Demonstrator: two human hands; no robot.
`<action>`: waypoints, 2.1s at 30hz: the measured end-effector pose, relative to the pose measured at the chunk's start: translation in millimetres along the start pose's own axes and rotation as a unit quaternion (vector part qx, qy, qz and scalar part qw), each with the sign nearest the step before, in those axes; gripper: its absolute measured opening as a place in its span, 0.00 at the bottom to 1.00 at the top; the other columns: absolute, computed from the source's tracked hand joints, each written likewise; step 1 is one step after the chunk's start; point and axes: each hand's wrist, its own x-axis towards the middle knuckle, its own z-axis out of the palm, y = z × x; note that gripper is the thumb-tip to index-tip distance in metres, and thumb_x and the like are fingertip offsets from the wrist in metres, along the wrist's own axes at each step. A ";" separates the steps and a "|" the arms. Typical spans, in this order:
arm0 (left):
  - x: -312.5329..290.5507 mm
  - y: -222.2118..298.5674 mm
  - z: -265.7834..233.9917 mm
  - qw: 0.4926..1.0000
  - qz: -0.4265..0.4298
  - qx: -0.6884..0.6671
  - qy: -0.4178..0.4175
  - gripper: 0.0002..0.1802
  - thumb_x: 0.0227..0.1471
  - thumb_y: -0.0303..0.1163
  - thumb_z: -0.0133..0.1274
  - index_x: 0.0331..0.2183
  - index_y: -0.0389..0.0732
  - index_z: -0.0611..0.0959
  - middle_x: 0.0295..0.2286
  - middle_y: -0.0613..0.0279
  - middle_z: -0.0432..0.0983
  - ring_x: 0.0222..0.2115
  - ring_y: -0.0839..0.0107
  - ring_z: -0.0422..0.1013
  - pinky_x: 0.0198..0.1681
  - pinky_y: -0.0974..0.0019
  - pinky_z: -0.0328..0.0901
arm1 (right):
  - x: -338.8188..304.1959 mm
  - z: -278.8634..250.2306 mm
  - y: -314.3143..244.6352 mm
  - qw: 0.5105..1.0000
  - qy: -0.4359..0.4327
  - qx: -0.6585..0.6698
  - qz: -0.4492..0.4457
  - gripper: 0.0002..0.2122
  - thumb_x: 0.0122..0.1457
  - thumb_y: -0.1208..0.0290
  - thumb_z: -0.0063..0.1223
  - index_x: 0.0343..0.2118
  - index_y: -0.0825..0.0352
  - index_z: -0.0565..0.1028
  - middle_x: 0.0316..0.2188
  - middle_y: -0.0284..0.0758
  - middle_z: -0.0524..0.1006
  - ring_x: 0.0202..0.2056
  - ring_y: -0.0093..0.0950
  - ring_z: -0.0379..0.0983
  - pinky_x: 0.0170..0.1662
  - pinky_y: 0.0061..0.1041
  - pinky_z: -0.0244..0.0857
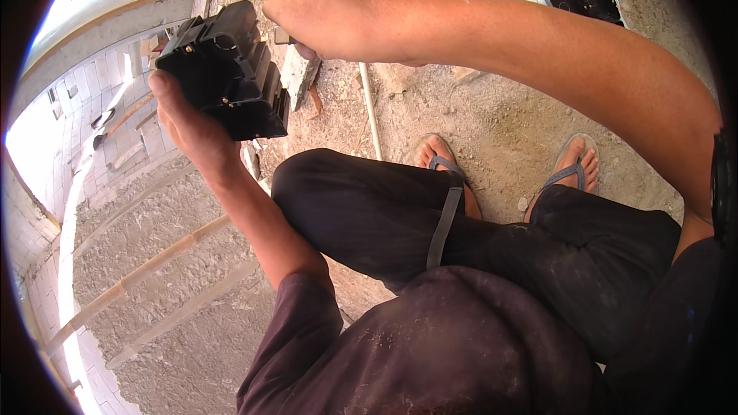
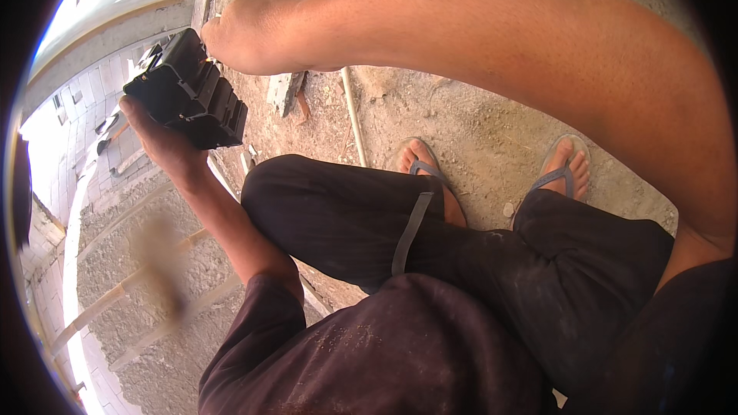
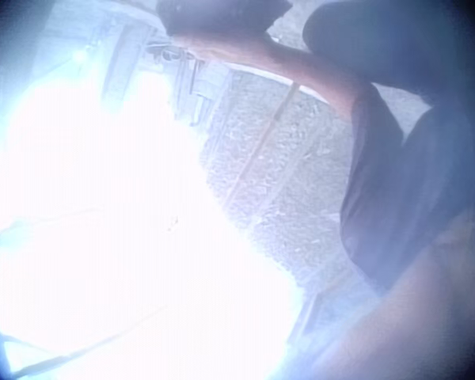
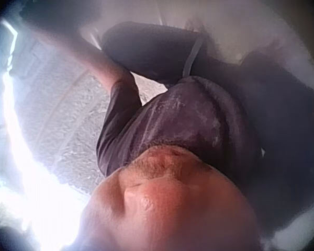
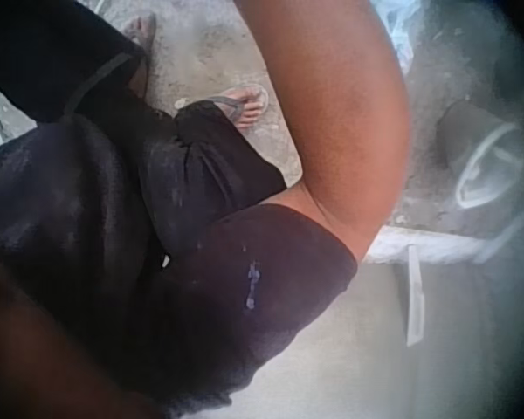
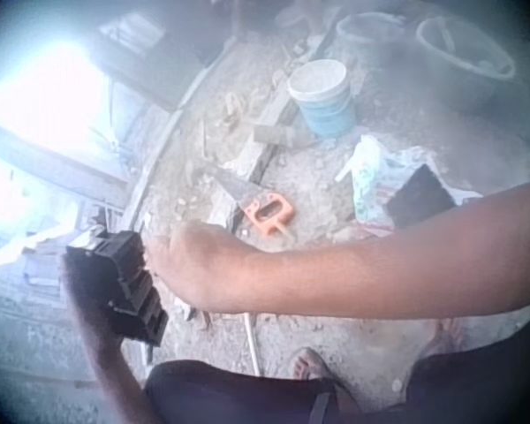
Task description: The person separates a plastic electrical junction box into sections, then uses a lighter to heat the plastic surrounding a port so they can insert a white conduit pipe.
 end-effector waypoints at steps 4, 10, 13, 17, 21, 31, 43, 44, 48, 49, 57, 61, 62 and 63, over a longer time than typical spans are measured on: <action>1.6 -4.5 -2.3 1.000 0.008 0.002 0.030 0.32 0.63 0.61 0.43 0.49 0.41 0.77 0.36 0.60 0.77 0.33 0.69 0.74 0.33 0.65 0.71 | 3.8 0.0 1.2 1.000 -0.008 0.005 0.009 0.25 0.61 0.58 0.39 0.17 0.73 0.76 0.19 0.44 0.77 0.25 0.33 0.74 0.40 0.34 0.68; 1.2 -4.6 -9.6 1.000 0.003 0.005 0.013 0.32 0.64 0.60 0.42 0.49 0.39 0.77 0.37 0.58 0.78 0.33 0.67 0.75 0.34 0.65 0.71 | -5.7 -4.7 -7.5 1.000 -0.012 -0.003 -0.010 0.25 0.61 0.57 0.38 0.18 0.73 0.76 0.19 0.44 0.77 0.26 0.34 0.74 0.40 0.35 0.68; -1.8 -0.2 -7.8 1.000 0.000 0.012 -0.006 0.32 0.64 0.59 0.42 0.49 0.39 0.76 0.37 0.57 0.78 0.33 0.67 0.75 0.34 0.64 0.71 | -3.3 -3.0 -5.5 1.000 0.003 0.007 -0.006 0.25 0.61 0.56 0.38 0.18 0.73 0.75 0.19 0.43 0.76 0.25 0.32 0.74 0.40 0.33 0.67; 4.1 -8.9 -18.1 0.997 0.055 0.051 -0.002 0.32 0.65 0.58 0.41 0.47 0.37 0.78 0.34 0.56 0.79 0.33 0.66 0.76 0.34 0.62 0.72 | -2.3 -2.3 -7.4 1.000 -0.006 0.010 0.001 0.25 0.61 0.56 0.39 0.16 0.73 0.73 0.17 0.40 0.74 0.23 0.30 0.71 0.35 0.31 0.65; 29.6 -10.7 -38.8 0.966 0.136 0.209 -0.068 0.33 0.66 0.57 0.39 0.41 0.34 0.82 0.29 0.60 0.78 0.30 0.70 0.73 0.34 0.67 0.68 | -0.4 -5.9 -6.8 1.000 0.008 0.022 -0.007 0.25 0.60 0.55 0.40 0.14 0.71 0.72 0.15 0.37 0.71 0.20 0.27 0.66 0.31 0.30 0.62; 102.1 117.0 -14.4 0.945 0.153 0.289 -0.007 0.39 0.60 0.64 0.45 0.40 0.32 0.84 0.27 0.63 0.77 0.28 0.75 0.70 0.33 0.69 0.63 | 14.3 -37.5 -60.8 0.995 0.038 0.090 -0.031 0.21 0.58 0.56 0.43 0.19 0.70 0.74 0.18 0.40 0.73 0.24 0.32 0.70 0.35 0.32 0.64; 99.4 146.8 -25.1 0.978 0.089 0.183 -0.032 0.40 0.57 0.67 0.47 0.35 0.34 0.85 0.24 0.63 0.76 0.23 0.76 0.68 0.30 0.71 0.62 | 45.9 -12.0 -125.3 0.990 0.124 0.059 -0.016 0.27 0.63 0.57 0.32 0.37 0.80 0.78 0.38 0.55 0.80 0.43 0.46 0.79 0.51 0.39 0.70; 97.8 147.3 -25.7 0.979 0.093 0.180 -0.027 0.37 0.58 0.64 0.49 0.36 0.34 0.85 0.24 0.63 0.78 0.23 0.77 0.70 0.29 0.72 0.64 | 48.0 -6.5 -128.0 0.989 0.126 0.070 -0.021 0.27 0.63 0.57 0.32 0.38 0.80 0.78 0.39 0.56 0.79 0.44 0.47 0.78 0.52 0.39 0.70; 89.2 151.3 -25.7 0.978 0.094 0.184 -0.009 0.33 0.60 0.59 0.52 0.38 0.35 0.87 0.25 0.63 0.82 0.22 0.79 0.74 0.27 0.75 0.67 | 45.3 0.1 -126.5 0.988 0.114 0.092 -0.040 0.28 0.63 0.55 0.32 0.42 0.80 0.77 0.42 0.56 0.78 0.46 0.47 0.77 0.53 0.40 0.69; 87.0 151.0 -25.5 0.979 0.092 0.182 -0.005 0.33 0.59 0.59 0.51 0.38 0.35 0.87 0.25 0.63 0.82 0.22 0.79 0.75 0.27 0.74 0.67 | 44.9 -0.7 -124.7 0.989 0.104 0.099 -0.046 0.28 0.64 0.55 0.32 0.42 0.79 0.77 0.42 0.55 0.79 0.46 0.47 0.77 0.53 0.40 0.69; 81.7 149.0 -39.0 0.975 0.087 0.203 0.033 0.35 0.57 0.62 0.51 0.38 0.36 0.87 0.25 0.61 0.82 0.22 0.76 0.75 0.27 0.72 0.68 | 38.5 -0.7 -114.0 0.991 0.096 0.067 -0.064 0.29 0.62 0.52 0.36 0.42 0.78 0.78 0.41 0.52 0.79 0.45 0.43 0.77 0.52 0.39 0.69; 83.5 148.6 -45.0 0.968 0.115 0.216 0.051 0.36 0.57 0.63 0.51 0.39 0.35 0.87 0.26 0.62 0.82 0.24 0.76 0.76 0.29 0.72 0.69 | 35.2 3.4 -114.4 0.993 0.073 0.056 -0.069 0.29 0.62 0.52 0.36 0.42 0.79 0.77 0.41 0.53 0.79 0.44 0.44 0.77 0.51 0.40 0.69; 83.2 149.9 -46.8 0.966 0.126 0.218 0.055 0.36 0.57 0.64 0.51 0.39 0.35 0.87 0.27 0.62 0.82 0.24 0.76 0.76 0.29 0.72 0.69 | 35.8 6.2 -114.9 0.993 0.066 0.064 -0.072 0.29 0.62 0.53 0.36 0.42 0.79 0.77 0.41 0.53 0.79 0.44 0.44 0.77 0.51 0.40 0.69; 82.9 151.8 -48.5 0.966 0.124 0.221 0.059 0.37 0.56 0.64 0.51 0.39 0.35 0.87 0.27 0.61 0.82 0.24 0.76 0.76 0.29 0.72 0.69 | 36.6 9.6 -116.2 0.992 0.066 0.077 -0.074 0.28 0.62 0.53 0.35 0.42 0.79 0.77 0.41 0.54 0.79 0.44 0.44 0.77 0.51 0.40 0.69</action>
